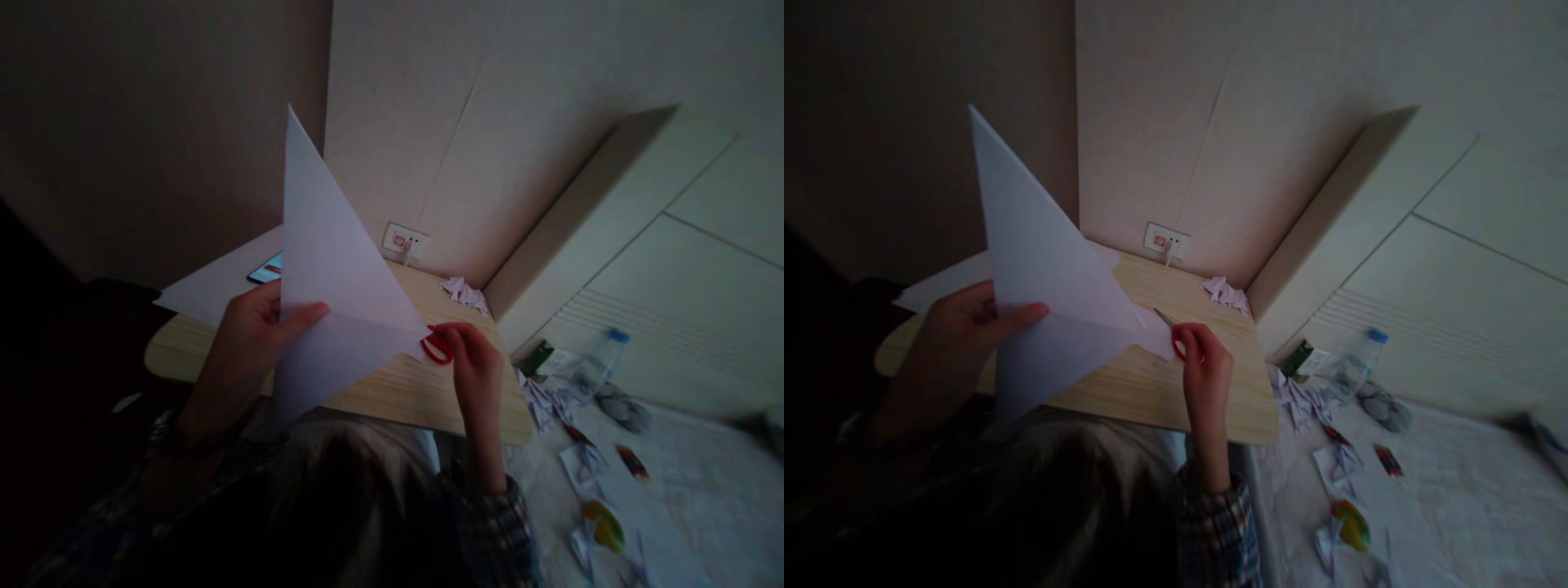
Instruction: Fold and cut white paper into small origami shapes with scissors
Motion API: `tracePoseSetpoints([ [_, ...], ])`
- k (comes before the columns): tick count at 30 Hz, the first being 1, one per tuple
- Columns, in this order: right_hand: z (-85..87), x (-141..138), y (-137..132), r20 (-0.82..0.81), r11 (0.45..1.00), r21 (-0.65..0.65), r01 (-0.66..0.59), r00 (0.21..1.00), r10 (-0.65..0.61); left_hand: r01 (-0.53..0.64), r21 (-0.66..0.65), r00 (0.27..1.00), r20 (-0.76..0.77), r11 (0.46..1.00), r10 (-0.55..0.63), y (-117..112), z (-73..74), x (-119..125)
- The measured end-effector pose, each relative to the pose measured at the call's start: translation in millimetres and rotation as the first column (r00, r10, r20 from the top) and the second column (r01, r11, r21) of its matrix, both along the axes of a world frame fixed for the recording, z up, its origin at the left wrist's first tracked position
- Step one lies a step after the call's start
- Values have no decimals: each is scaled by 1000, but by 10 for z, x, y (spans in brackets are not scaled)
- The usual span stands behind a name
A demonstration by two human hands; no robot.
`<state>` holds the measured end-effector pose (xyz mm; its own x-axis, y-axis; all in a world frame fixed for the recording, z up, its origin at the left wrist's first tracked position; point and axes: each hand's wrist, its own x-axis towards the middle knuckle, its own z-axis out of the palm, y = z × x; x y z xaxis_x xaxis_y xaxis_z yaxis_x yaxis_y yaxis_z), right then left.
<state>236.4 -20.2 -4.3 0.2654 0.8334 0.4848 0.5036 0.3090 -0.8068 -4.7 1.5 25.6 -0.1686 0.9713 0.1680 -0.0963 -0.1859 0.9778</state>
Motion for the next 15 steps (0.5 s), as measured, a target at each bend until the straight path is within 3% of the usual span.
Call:
tracePoseSetpoints([
  [2,-208,214,147,265,995,-76,67,963,-45,-2,9,1000,-3,1000,2,7,-10,-24],
  [6,-507,395,364,345,990,-118,72,938,-27,-22,24,1000,8,999,22,24,-33,-46],
  [15,-529,400,554,396,966,-223,127,918,-29,22,31,999,23,999,-22,-25,-23,-37],
])
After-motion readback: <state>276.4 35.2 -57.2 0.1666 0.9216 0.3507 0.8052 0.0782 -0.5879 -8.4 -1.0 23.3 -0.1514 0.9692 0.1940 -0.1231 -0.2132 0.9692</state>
